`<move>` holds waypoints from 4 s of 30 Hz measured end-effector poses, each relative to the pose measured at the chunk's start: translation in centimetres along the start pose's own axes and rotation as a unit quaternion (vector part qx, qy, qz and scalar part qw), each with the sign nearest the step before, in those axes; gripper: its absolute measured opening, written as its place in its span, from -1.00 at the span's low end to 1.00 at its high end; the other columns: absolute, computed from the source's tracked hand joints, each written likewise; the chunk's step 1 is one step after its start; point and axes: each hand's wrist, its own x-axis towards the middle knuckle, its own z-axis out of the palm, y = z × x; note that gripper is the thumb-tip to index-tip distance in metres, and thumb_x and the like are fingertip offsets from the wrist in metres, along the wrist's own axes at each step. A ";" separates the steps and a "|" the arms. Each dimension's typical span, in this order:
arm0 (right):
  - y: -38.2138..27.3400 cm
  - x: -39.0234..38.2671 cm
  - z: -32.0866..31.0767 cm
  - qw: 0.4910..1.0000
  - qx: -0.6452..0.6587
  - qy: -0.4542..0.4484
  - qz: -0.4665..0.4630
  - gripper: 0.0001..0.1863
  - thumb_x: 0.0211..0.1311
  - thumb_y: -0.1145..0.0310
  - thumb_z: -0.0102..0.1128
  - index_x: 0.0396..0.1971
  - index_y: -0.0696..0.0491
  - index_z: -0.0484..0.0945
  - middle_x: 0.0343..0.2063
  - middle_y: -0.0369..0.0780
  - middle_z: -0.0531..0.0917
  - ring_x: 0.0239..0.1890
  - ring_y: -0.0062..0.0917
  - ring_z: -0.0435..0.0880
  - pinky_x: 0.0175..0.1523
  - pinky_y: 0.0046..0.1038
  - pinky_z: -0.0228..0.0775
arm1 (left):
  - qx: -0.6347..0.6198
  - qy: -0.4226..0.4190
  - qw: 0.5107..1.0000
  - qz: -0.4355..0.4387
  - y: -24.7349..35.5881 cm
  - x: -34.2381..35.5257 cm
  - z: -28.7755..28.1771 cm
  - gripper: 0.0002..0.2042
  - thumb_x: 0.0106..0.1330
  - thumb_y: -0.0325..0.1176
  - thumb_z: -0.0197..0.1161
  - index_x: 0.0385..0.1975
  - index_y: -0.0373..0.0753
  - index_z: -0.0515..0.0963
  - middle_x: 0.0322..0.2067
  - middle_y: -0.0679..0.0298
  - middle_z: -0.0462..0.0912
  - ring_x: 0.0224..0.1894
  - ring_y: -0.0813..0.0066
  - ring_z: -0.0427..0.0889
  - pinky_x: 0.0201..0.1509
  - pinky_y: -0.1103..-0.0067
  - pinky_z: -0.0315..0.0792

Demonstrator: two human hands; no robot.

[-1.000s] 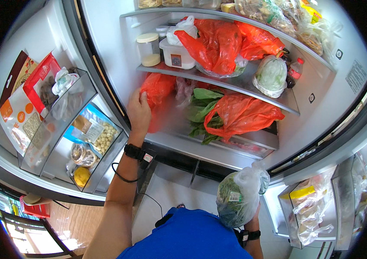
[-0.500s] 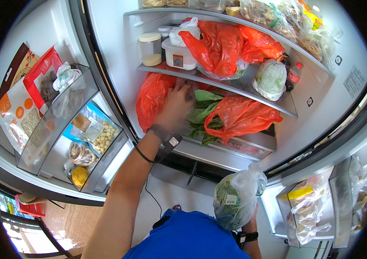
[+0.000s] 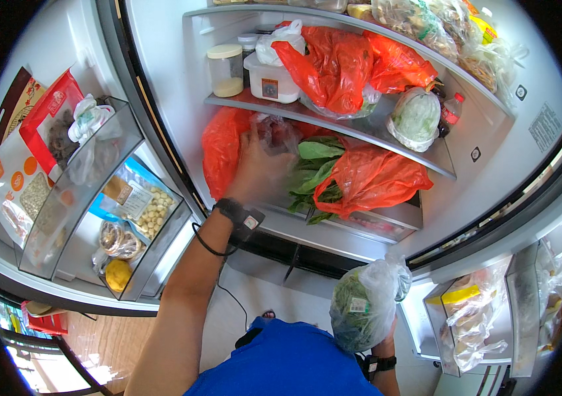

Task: The person opens a refrigerator and retrieves several plastic bags containing leafy vegetables and other produce. They place the bags on the kitchen counter and then open a drawer to retrieve a knife.

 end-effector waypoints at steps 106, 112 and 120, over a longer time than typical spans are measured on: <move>-2.9 1.8 11.6 0.670 -0.586 0.009 -0.456 -0.85 0.17 0.55 0.36 -0.25 0.20 0.65 -0.36 -0.11 0.64 -0.31 -0.26 0.67 -0.15 -0.28 0.55 | -0.254 -0.390 0.885 0.029 9.5 -17.8 6.3 -0.72 0.51 -0.42 0.21 0.14 -0.34 0.47 -0.07 0.24 0.69 -0.07 0.52 0.68 0.06 0.51 0.56; -4.3 0.3 11.6 0.770 -0.514 0.073 -0.371 -0.83 0.23 0.62 0.27 -0.17 0.22 0.65 -0.33 -0.17 0.60 -0.31 -0.46 0.60 -0.21 -0.45 0.48 | -0.237 -0.398 0.886 0.001 8.4 -22.7 6.2 -0.55 0.40 -0.43 0.37 0.23 -0.32 0.39 -0.03 0.19 0.67 -0.02 0.42 0.69 0.11 0.46 0.58; -5.8 -3.4 9.9 0.785 -0.441 0.172 -0.399 -0.90 0.39 0.53 0.24 -0.16 0.21 0.64 -0.35 -0.25 0.62 -0.32 -0.61 0.59 -0.18 -0.52 0.46 | -0.247 -0.307 0.919 -0.003 6.9 -20.7 5.7 -0.74 0.35 -0.39 0.34 -0.02 -0.32 0.58 -0.33 0.15 0.69 -0.33 0.43 0.70 -0.19 0.48 0.54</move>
